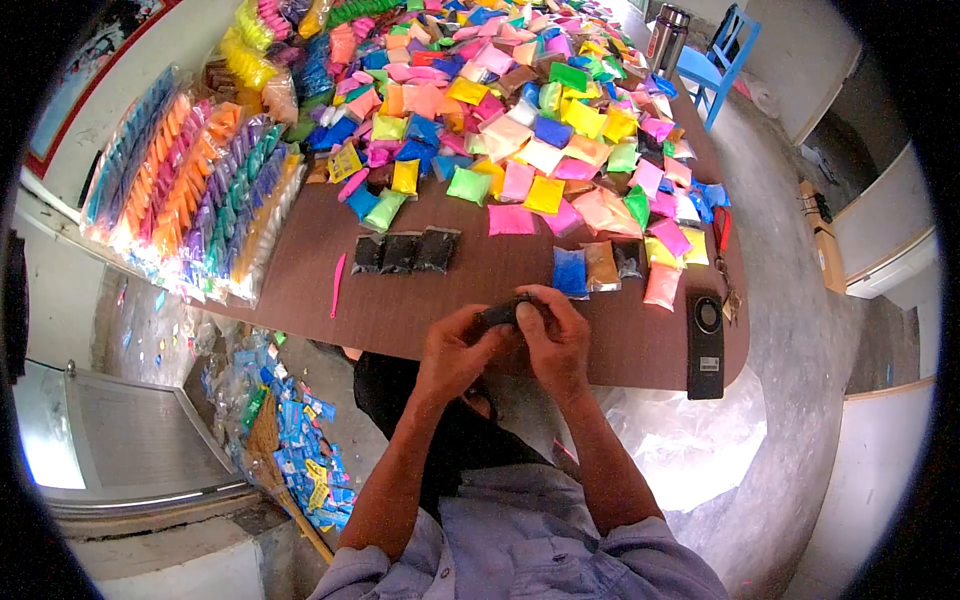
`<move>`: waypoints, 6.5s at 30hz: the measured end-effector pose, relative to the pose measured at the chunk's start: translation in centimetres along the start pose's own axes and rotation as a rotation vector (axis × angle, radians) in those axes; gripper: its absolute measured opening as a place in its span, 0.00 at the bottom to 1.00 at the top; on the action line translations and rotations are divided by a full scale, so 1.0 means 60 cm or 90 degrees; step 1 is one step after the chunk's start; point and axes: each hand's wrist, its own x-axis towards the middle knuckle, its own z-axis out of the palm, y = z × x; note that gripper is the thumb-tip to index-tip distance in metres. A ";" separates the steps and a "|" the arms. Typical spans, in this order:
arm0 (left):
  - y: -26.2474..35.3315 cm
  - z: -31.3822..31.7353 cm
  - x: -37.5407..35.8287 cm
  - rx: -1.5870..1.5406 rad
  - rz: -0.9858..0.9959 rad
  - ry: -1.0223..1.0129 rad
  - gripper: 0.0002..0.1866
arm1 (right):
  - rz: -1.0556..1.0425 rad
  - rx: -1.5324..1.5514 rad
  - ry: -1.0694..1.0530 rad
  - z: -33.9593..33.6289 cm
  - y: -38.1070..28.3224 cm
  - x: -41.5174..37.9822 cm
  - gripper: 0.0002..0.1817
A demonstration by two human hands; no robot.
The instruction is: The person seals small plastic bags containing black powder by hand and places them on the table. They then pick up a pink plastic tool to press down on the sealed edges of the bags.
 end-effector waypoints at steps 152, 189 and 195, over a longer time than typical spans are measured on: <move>-0.009 0.017 -0.043 -0.071 0.077 0.071 0.10 | -0.058 -0.116 -0.069 -0.016 -0.008 -0.026 0.07; -0.017 0.021 -0.052 0.042 0.070 0.083 0.14 | -0.094 -0.221 -0.013 0.003 -0.006 -0.032 0.15; -0.001 0.030 -0.051 0.053 0.118 0.041 0.12 | -0.097 -0.207 0.027 0.002 -0.006 -0.035 0.16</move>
